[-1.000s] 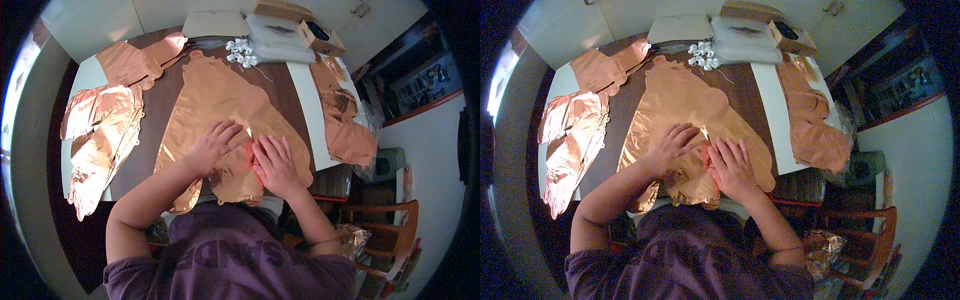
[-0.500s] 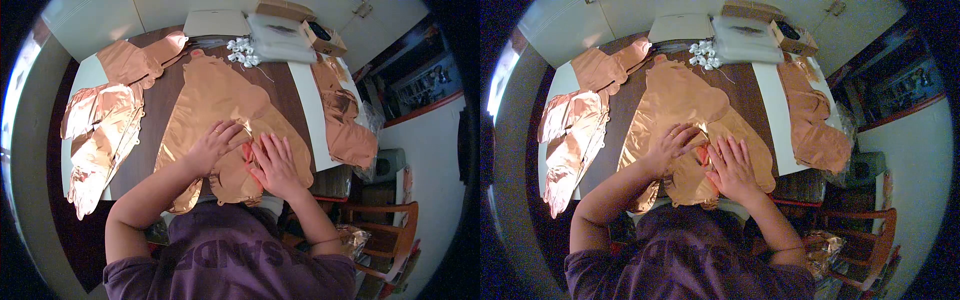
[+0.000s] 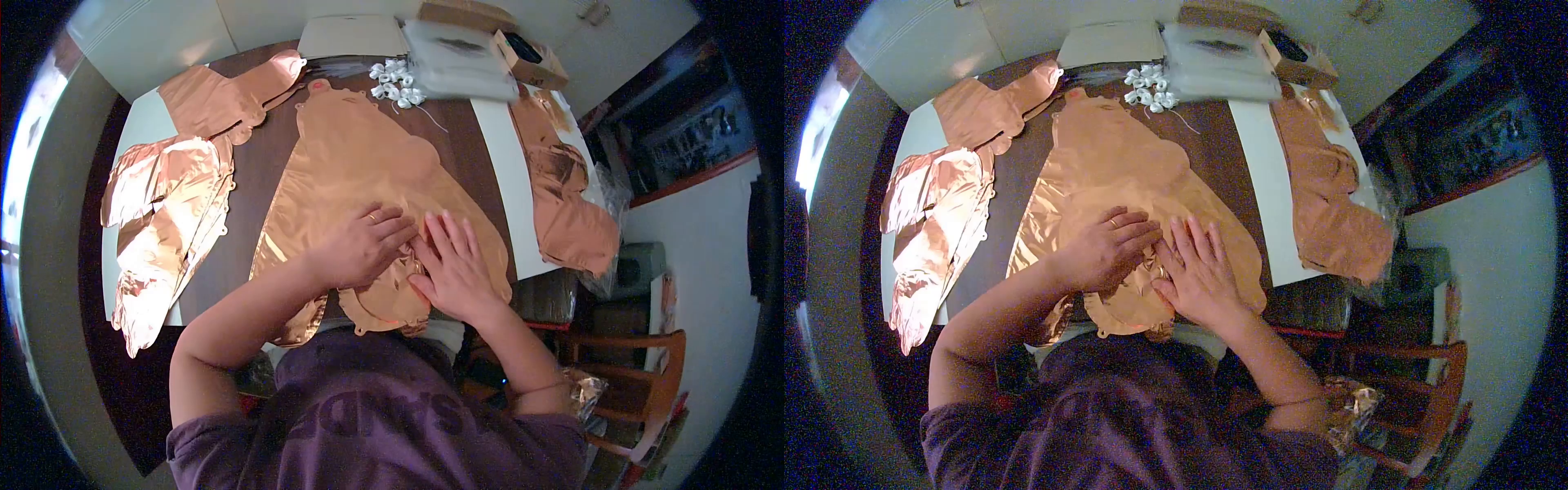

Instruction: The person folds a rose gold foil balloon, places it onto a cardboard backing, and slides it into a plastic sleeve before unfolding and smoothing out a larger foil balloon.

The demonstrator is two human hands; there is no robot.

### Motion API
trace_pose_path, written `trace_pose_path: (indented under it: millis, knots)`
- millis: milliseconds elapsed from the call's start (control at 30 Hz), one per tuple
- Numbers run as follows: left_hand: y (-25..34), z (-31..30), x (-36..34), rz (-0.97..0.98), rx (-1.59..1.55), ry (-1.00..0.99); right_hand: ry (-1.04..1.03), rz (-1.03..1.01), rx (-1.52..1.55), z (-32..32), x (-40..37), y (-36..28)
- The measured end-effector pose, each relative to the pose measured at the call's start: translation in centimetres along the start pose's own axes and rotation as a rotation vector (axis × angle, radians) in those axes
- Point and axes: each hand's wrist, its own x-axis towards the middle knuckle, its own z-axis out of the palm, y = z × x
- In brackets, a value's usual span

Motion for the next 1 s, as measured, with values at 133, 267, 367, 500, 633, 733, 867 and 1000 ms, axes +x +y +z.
trace_pose_path:
  millis: [133, 267, 367, 500, 633, 733, 867, 1000]
  knots:
    - [-0.1, 0.0, -0.3, 0.017, -0.002, -0.001, 0.018, -0.042, -0.005, -0.1, -0.7, -0.1]
    - [0.3, -0.3, -0.5, 0.049, -0.011, 0.002, -0.010, -0.106, 0.017, 0.4, -2.7, -0.6]
    - [0.1, -0.1, -0.5, 0.047, 0.000, 0.014, -0.049, -0.208, 0.039, 1.3, -5.1, -1.3]
    - [0.2, -0.4, -0.3, 0.045, 0.005, -0.009, -0.015, -0.262, 0.089, 1.6, -6.9, -1.7]
    - [0.3, -0.1, -0.5, 0.020, 0.000, -0.002, 0.135, -0.295, 0.109, 2.4, -6.9, -1.2]
    - [0.1, -0.1, -0.6, 0.029, -0.017, -0.002, 0.086, -0.260, 0.289, 0.6, -6.2, -1.3]
    - [-0.3, -0.2, -0.8, 0.032, -0.096, 0.022, 0.066, -0.249, 0.562, -1.5, -4.3, 0.3]
    - [0.1, -2.1, -1.0, -0.050, -0.078, 0.159, -0.161, -0.022, 0.604, -4.8, -0.6, 0.9]
